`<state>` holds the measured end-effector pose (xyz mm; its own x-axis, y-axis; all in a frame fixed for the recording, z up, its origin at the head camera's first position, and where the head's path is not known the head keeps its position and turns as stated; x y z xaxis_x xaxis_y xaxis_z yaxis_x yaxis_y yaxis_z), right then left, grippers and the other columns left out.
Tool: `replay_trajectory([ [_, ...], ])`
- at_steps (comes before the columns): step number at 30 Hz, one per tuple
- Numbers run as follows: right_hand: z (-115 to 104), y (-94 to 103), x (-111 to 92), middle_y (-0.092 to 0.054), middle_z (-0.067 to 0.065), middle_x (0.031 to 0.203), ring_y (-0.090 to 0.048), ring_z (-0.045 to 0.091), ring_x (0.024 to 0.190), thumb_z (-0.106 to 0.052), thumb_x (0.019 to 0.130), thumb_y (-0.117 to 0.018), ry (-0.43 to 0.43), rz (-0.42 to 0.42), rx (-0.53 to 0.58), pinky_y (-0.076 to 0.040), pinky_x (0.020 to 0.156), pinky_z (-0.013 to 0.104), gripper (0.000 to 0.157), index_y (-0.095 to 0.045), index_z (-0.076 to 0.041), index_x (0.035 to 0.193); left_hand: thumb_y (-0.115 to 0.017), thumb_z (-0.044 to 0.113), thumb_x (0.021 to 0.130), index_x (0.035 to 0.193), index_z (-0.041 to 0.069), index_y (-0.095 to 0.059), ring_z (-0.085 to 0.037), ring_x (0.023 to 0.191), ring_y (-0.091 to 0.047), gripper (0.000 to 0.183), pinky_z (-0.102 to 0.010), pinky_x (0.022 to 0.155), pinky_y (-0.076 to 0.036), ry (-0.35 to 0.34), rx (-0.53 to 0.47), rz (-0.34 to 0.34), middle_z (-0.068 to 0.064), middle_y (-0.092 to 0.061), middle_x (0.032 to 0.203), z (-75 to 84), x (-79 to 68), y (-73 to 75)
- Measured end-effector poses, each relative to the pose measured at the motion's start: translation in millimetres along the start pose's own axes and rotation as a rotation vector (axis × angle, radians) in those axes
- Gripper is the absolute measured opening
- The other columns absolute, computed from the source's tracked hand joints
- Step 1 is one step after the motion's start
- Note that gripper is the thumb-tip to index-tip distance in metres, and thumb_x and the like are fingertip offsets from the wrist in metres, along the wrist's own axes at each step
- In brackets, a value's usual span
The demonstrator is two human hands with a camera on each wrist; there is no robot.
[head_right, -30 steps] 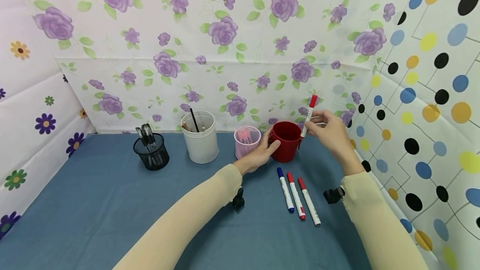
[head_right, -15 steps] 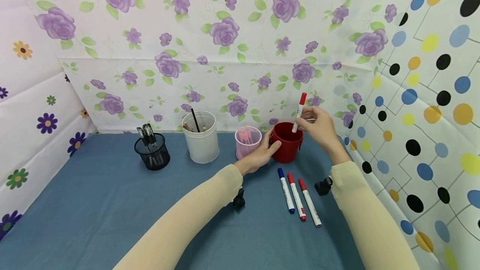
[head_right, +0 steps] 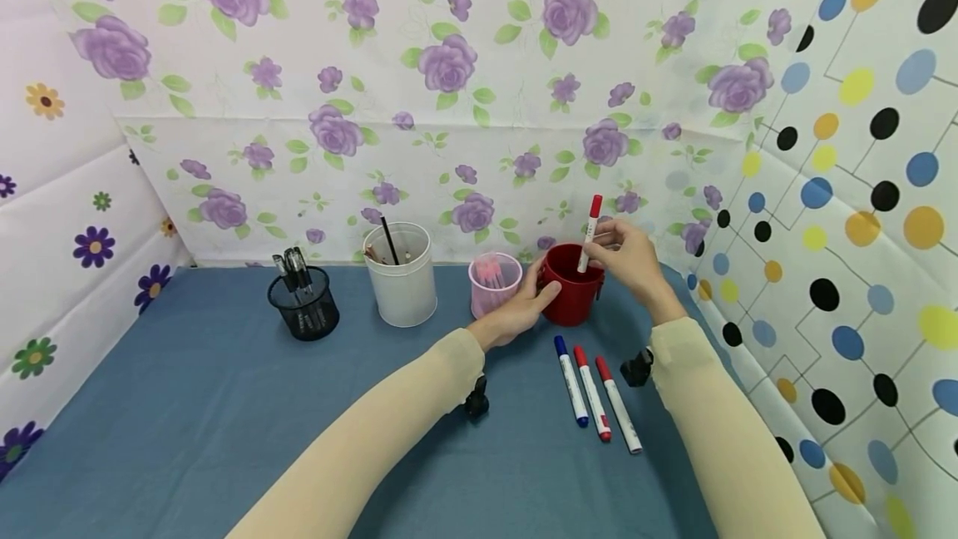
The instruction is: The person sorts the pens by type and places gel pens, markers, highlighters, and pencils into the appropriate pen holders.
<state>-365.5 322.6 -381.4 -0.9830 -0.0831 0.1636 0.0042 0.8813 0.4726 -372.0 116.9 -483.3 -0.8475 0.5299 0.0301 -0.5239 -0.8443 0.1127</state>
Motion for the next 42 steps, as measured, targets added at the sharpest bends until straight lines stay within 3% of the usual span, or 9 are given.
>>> replay_trajectory([
  [11, -13.2, 1.7, -3.4, -0.059, 0.028, 0.132, -0.068, 0.018, 0.104, -0.014, 0.106, -0.068, -0.058, -0.070, 0.039, -0.063, 0.090, 0.031, 0.047, -0.052, 0.008, 0.144, -0.048, 0.053, 0.112, 0.172, 0.031, -0.006, -0.023, 0.162, -0.015, 0.077, -0.050, 0.131, -0.023, 0.023, -0.004, 0.001, -0.001, -0.014, 0.176, -1.6, -1.3, 1.2],
  [17, 6.2, 3.5, 7.2, -0.062, 0.024, 0.132, -0.069, 0.012, 0.103, -0.020, 0.106, -0.069, -0.044, -0.079, 0.029, -0.063, 0.089, 0.029, 0.049, -0.052, 0.005, 0.145, -0.049, 0.053, 0.111, 0.172, 0.031, -0.005, -0.024, 0.162, -0.014, 0.078, -0.051, 0.131, -0.023, 0.020, -0.008, -0.003, -0.001, -0.013, 0.176, -1.8, -2.6, 1.3],
  [26, 0.5, 8.9, -0.9, -0.063, 0.025, 0.132, -0.074, 0.027, 0.106, -0.020, 0.106, -0.069, -0.007, -0.056, 0.041, -0.064, 0.089, 0.033, 0.043, -0.057, 0.001, 0.141, -0.048, 0.052, 0.112, 0.172, 0.032, -0.005, -0.024, 0.163, -0.014, 0.076, -0.051, 0.131, -0.022, 0.007, -0.004, -0.006, 0.000, -0.013, 0.177, -1.4, -1.0, 1.5],
  [33, -16.4, 18.9, -19.7, -0.066, 0.025, 0.130, -0.073, 0.026, 0.104, -0.023, 0.106, -0.070, 0.061, -0.043, -0.099, -0.062, 0.080, 0.020, 0.038, -0.061, 0.000, 0.135, -0.048, 0.051, 0.112, 0.172, 0.031, -0.005, -0.024, 0.163, -0.012, 0.077, -0.050, 0.131, -0.022, 0.001, -0.009, -0.009, 0.000, -0.013, 0.177, 0.4, -1.7, 1.1],
  [42, -20.5, 27.2, -45.1, -0.071, 0.023, 0.123, -0.077, 0.028, 0.098, -0.016, 0.104, -0.072, 0.123, -0.095, -0.258, -0.063, 0.076, 0.023, 0.031, -0.066, -0.001, 0.130, -0.048, 0.050, 0.112, 0.172, 0.031, -0.005, -0.023, 0.163, -0.013, 0.076, -0.049, 0.131, -0.022, -0.003, -0.015, -0.017, 0.000, -0.013, 0.177, -1.2, -0.2, 0.7],
])
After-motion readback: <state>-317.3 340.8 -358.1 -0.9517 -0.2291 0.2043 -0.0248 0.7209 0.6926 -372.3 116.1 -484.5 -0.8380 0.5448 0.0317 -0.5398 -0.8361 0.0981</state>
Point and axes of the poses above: each hand's wrist, its own x-axis towards the middle knuckle, its own y-axis out of the back of the hand, z = x × y, the point moved 2 cm from there along x, towards the middle knuckle
